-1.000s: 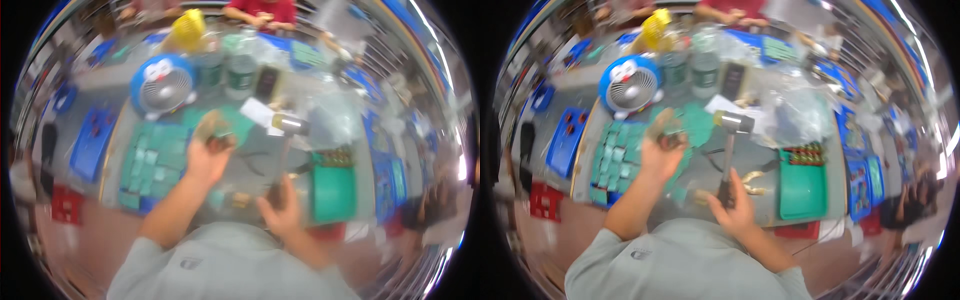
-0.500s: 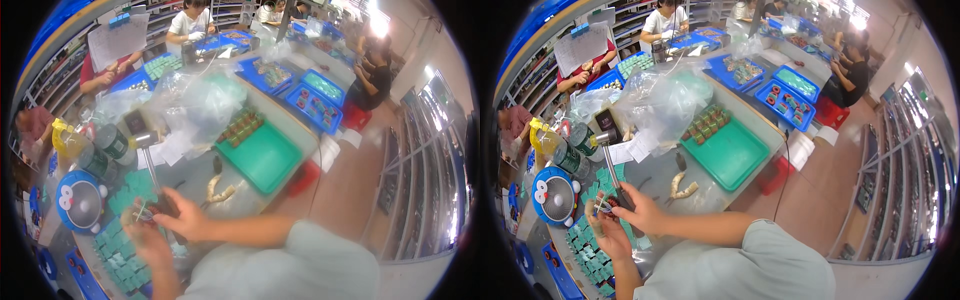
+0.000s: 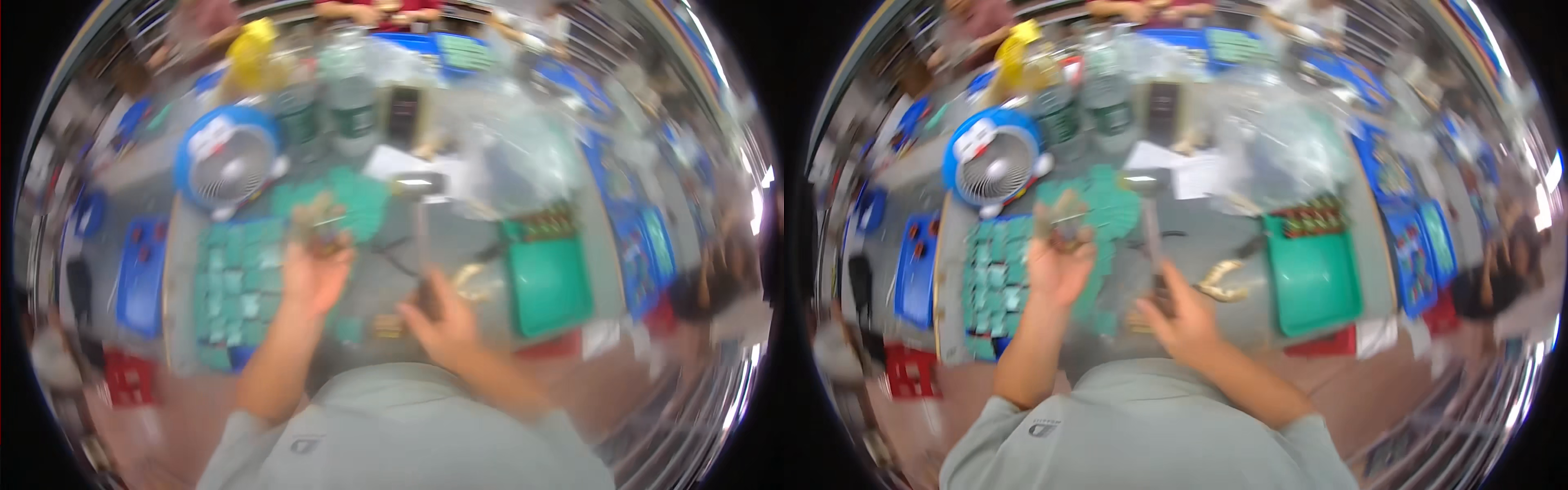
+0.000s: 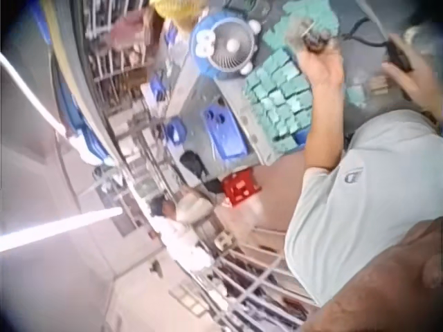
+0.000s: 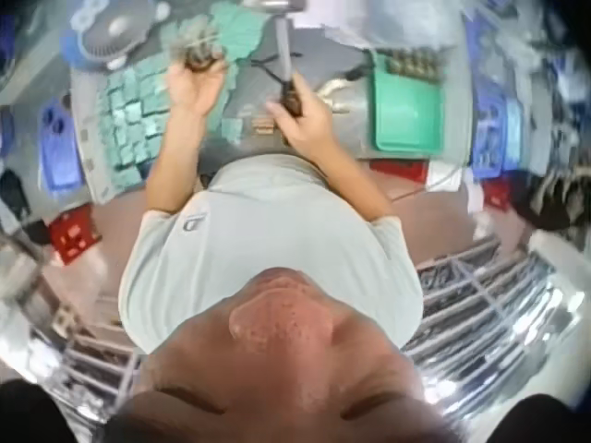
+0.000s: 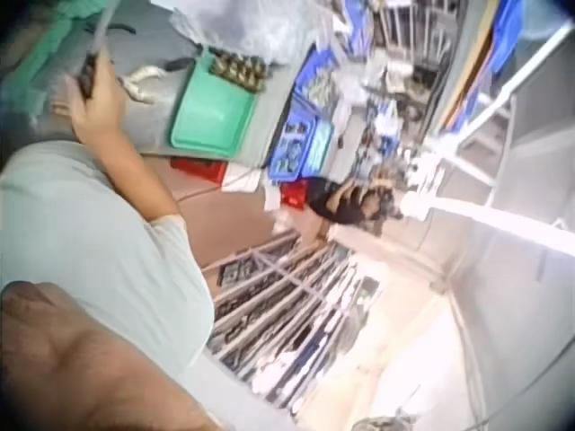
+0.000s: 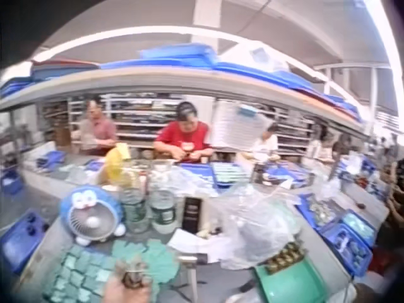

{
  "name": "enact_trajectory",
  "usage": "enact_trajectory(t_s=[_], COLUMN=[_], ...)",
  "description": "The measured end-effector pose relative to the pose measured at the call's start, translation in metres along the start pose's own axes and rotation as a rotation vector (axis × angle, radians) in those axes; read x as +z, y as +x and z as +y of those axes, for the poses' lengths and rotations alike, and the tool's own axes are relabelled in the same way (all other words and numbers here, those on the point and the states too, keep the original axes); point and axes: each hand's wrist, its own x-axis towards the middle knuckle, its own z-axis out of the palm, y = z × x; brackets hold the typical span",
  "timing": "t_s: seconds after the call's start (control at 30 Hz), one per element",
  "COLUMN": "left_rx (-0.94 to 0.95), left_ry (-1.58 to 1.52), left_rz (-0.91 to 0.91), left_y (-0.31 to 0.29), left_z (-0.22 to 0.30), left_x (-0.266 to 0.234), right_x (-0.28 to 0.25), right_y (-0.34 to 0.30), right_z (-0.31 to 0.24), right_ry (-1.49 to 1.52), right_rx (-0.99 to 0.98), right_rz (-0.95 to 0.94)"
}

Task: Assembling transformer components by fitting coils into metal frames using pliers and a hammer.

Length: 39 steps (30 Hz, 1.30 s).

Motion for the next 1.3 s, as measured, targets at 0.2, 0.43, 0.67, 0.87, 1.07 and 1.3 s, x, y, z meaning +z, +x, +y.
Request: enact_trajectory(t_s=[0.2, 0.43, 0.67, 0.87, 1.07, 1.3], left_rx=[0.03, 0.023, 0.051, 0.06, 0.049, 0.166], left_ry=[-0.025, -0.12, -0.1, -0.117, -0.124, 0.003], left_rz=[0.038, -0.048, -0.007, 0.001, 0.08, 0.129], left_y=[-0.009, -0.009, -0.021, -0.017, -0.019, -0.01], left_z=[0.015, 0.014, 0.018, 0.017, 0.01, -0.001], left_x=[0.001, 0.01, 0.032, 0.032, 0.042, 0.031], right_x=[0.004, 0.007, -0.007, -0.014, 0.012, 0.004], right_y=[-0.01, -0.01, -0.016, -0.024, -0.005, -0.01], right_z=[-0.035, -0.03, -0.052, -0.052, -0.031, -0.018], right_ry=[-0.267, -0.461, -0.442, -0.519, -0.505, -0.437], right_rx=[-0.329, -0.545, -0.724, -0.672, -0.708, -0.567], right_rz=[-0.147, -0.174, -0.085, -0.155, -0.107, -0.096])
